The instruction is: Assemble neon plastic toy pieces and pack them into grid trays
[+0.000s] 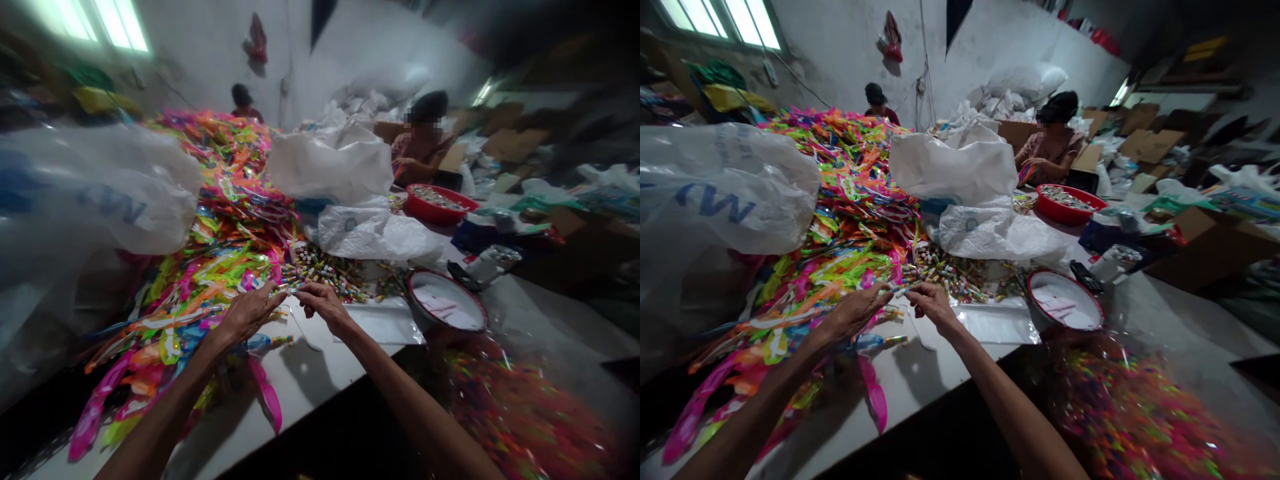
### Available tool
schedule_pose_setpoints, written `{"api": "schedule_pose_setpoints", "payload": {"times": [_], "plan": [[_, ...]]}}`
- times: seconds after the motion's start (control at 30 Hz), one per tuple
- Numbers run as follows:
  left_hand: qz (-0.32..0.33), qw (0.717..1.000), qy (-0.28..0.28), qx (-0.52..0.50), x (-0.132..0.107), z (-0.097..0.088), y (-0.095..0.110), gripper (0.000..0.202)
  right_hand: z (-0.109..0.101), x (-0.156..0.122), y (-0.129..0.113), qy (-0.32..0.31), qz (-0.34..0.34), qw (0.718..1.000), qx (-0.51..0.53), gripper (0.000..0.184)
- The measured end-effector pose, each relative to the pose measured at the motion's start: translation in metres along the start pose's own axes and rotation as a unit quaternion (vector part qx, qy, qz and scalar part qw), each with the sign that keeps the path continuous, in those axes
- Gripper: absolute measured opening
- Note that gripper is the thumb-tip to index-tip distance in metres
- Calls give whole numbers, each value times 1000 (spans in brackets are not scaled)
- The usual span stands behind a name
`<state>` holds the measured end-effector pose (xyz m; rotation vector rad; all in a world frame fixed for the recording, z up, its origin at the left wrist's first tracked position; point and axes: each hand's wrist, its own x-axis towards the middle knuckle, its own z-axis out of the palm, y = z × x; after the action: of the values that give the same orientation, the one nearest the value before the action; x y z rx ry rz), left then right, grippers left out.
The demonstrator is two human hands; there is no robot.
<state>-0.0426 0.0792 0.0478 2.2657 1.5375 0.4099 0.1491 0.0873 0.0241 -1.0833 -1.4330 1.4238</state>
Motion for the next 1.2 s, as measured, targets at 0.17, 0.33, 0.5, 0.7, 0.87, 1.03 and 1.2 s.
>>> {"api": "schedule_pose_setpoints", "payload": {"times": [0.17,0.33,0.5,0.7,0.87,1.03,1.2], "plan": [[12,954,-75,-291,-45,23,3,36,17,-32,-14,-46,38,996,69,24],[-49,935,-47,-349,-58,37,1,35,27,-47,-20,-93,65,992,59,25],[-77,945,-26,-315,-64,32,4,33,32,-50,-16,-106,77,989,69,26],[-46,939,-81,-332,-70,21,4,28,34,-50,-8,-130,65,985,91,22],[-77,915,-134,-373,-71,18,7,32,33,-51,-3,-144,46,979,135,19],[-63,916,-139,-371,-71,24,1,30,34,-51,0,-159,63,975,144,24],[-48,904,-176,-385,-73,26,-3,30,29,-53,-10,-200,61,974,82,28]]}}
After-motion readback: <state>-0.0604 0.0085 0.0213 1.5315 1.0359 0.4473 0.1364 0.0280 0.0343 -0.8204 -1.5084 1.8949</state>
